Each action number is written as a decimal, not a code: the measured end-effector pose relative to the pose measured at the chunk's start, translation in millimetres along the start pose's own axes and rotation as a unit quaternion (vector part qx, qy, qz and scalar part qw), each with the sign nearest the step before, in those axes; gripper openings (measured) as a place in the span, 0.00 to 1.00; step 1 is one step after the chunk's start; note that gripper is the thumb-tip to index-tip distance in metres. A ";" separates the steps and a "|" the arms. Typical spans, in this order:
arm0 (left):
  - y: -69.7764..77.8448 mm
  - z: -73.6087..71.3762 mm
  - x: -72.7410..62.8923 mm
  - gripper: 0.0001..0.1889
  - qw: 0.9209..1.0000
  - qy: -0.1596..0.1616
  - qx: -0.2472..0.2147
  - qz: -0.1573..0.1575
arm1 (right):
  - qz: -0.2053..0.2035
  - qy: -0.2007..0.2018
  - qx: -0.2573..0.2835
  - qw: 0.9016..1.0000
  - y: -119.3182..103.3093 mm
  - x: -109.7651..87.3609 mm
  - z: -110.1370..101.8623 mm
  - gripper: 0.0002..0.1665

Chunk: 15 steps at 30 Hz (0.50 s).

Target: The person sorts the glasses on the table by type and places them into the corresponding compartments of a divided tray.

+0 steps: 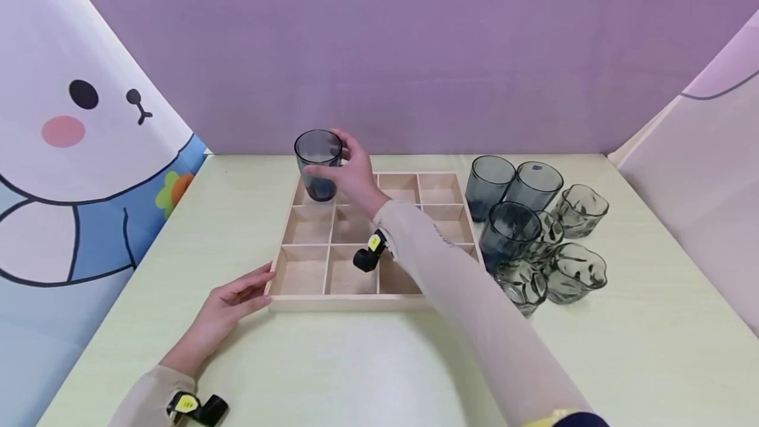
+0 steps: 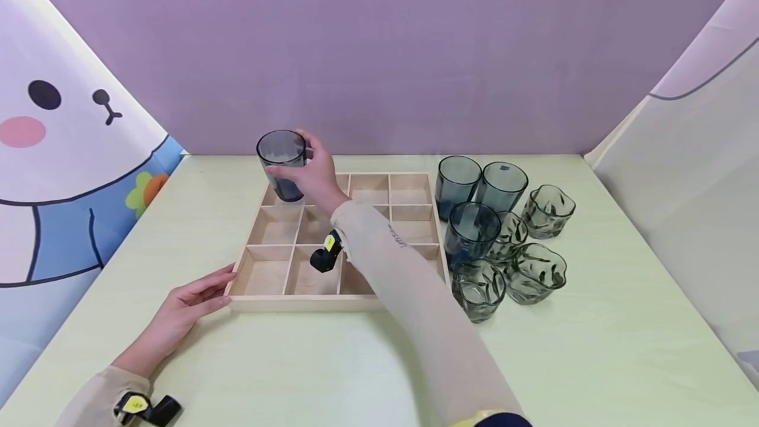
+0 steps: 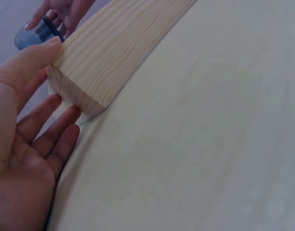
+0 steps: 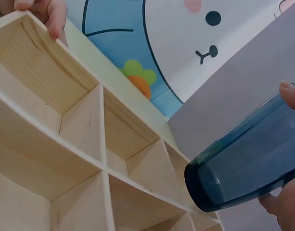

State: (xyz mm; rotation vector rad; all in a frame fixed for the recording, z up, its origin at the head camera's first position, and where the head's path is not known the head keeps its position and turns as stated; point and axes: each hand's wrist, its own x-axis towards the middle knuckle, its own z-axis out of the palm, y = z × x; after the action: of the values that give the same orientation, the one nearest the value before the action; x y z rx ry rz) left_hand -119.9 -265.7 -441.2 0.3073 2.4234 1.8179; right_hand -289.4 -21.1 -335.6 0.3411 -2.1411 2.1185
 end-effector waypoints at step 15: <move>-1.9 1.4 0.9 0.23 1.000 0.004 -0.008 0.005 | 0.021 -0.007 -0.013 1.000 19.2 2.2 8.3 0.51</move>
State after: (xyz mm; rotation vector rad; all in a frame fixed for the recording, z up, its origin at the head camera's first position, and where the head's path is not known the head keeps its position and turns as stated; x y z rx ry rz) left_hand -120.7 -264.7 -443.4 0.3118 2.4153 1.8461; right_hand -295.5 -29.5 -354.0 0.3127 -2.2009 2.1134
